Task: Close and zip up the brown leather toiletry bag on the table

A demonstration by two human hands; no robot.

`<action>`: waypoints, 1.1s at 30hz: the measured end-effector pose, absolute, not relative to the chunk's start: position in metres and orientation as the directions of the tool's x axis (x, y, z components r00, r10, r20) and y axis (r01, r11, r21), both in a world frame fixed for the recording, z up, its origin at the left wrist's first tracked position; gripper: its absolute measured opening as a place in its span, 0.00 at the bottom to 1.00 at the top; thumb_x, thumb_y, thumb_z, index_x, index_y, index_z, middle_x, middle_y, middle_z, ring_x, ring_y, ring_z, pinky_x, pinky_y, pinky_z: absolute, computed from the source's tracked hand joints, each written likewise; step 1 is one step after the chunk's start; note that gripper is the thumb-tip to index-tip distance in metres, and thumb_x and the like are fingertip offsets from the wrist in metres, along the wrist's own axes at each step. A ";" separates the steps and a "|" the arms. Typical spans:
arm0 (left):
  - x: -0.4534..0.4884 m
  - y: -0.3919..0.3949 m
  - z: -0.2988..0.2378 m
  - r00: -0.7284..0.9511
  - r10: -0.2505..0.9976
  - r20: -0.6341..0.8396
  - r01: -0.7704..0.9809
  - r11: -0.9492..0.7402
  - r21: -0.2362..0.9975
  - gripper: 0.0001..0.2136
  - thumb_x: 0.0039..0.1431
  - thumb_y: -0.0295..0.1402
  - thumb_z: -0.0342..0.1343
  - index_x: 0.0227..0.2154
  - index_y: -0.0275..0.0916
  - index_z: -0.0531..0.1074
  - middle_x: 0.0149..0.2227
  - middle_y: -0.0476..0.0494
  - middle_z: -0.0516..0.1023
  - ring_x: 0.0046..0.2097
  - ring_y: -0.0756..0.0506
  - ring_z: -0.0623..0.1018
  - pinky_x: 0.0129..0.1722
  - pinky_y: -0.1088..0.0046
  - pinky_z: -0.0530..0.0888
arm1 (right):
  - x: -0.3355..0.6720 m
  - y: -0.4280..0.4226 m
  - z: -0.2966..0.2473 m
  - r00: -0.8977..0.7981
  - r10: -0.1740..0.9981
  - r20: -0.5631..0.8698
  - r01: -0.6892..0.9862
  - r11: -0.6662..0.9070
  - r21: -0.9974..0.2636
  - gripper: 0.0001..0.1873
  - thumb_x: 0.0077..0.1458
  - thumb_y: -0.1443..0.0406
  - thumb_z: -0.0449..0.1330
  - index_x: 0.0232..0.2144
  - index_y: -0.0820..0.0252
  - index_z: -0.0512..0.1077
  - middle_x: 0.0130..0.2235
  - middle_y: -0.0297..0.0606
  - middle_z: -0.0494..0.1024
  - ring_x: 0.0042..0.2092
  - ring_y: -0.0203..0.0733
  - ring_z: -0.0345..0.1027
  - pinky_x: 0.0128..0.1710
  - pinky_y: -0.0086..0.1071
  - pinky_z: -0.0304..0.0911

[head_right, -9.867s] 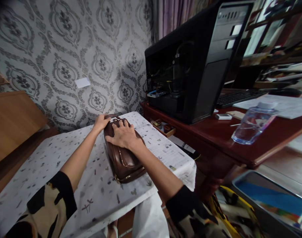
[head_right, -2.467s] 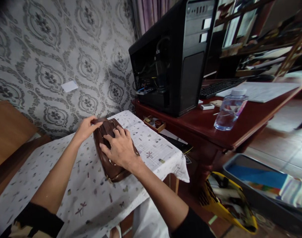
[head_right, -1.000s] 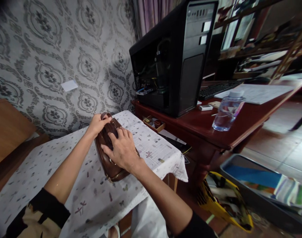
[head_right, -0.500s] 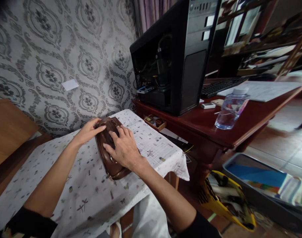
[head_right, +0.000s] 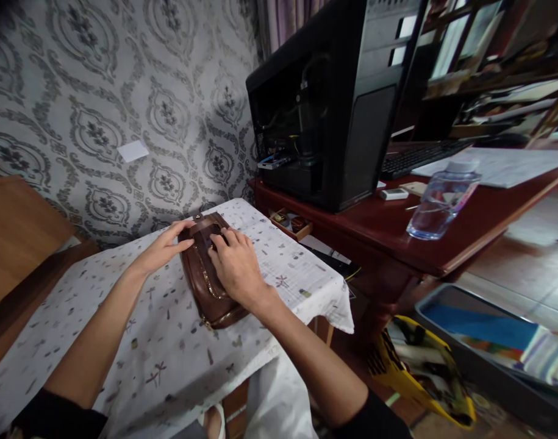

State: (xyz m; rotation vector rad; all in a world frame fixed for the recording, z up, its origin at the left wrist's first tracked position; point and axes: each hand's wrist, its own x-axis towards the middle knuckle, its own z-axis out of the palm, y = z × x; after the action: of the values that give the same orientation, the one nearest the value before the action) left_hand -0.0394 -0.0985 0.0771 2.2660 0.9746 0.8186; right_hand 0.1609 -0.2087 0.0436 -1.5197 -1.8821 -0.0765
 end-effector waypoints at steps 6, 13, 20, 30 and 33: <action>-0.039 -0.100 0.076 0.561 0.759 0.332 0.383 -0.593 0.709 0.19 0.59 0.38 0.57 0.53 0.43 0.73 0.60 0.42 0.70 0.65 0.40 0.67 0.67 0.65 0.63 | 0.160 -0.211 0.070 -0.108 0.895 0.434 0.890 0.281 -0.358 0.19 0.65 0.64 0.58 0.56 0.61 0.73 0.56 0.50 0.75 0.59 0.57 0.66 0.57 0.46 0.63; -0.038 -0.099 0.077 0.582 0.743 0.330 0.377 -0.606 0.700 0.21 0.58 0.37 0.58 0.55 0.43 0.72 0.60 0.42 0.71 0.67 0.40 0.66 0.69 0.64 0.61 | 0.156 -0.212 0.085 -0.080 0.900 0.429 0.891 0.258 -0.373 0.16 0.62 0.69 0.56 0.51 0.61 0.75 0.45 0.46 0.81 0.47 0.49 0.73 0.44 0.35 0.63; -0.041 -0.104 0.077 0.591 0.747 0.305 0.382 -0.592 0.710 0.24 0.60 0.40 0.58 0.59 0.45 0.70 0.66 0.43 0.67 0.70 0.39 0.61 0.71 0.63 0.59 | 0.158 -0.210 0.081 -0.078 0.889 0.450 0.879 0.275 -0.389 0.17 0.63 0.70 0.55 0.53 0.61 0.75 0.44 0.44 0.82 0.46 0.48 0.74 0.43 0.34 0.61; -0.042 -0.108 0.071 0.584 0.761 0.282 0.327 -0.539 0.776 0.27 0.56 0.44 0.64 0.58 0.44 0.71 0.69 0.43 0.63 0.73 0.37 0.58 0.71 0.62 0.58 | 0.146 -0.231 0.064 -0.119 0.849 0.515 0.896 0.315 -0.312 0.22 0.69 0.55 0.57 0.57 0.61 0.74 0.62 0.55 0.71 0.68 0.64 0.56 0.64 0.60 0.53; -0.036 -0.106 0.070 0.509 0.781 0.362 0.348 -0.571 0.743 0.22 0.57 0.43 0.62 0.53 0.41 0.74 0.63 0.40 0.71 0.68 0.37 0.67 0.68 0.61 0.63 | 0.142 -0.237 0.051 -0.128 0.817 0.562 0.898 0.336 -0.285 0.24 0.68 0.52 0.57 0.58 0.59 0.75 0.65 0.55 0.69 0.70 0.66 0.53 0.67 0.63 0.49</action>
State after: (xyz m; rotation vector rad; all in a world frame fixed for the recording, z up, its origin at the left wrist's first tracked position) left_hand -0.0363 -0.1065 0.0705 2.1508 0.9188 0.9352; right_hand 0.1422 -0.2366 0.0509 -1.4990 -1.9590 -0.1604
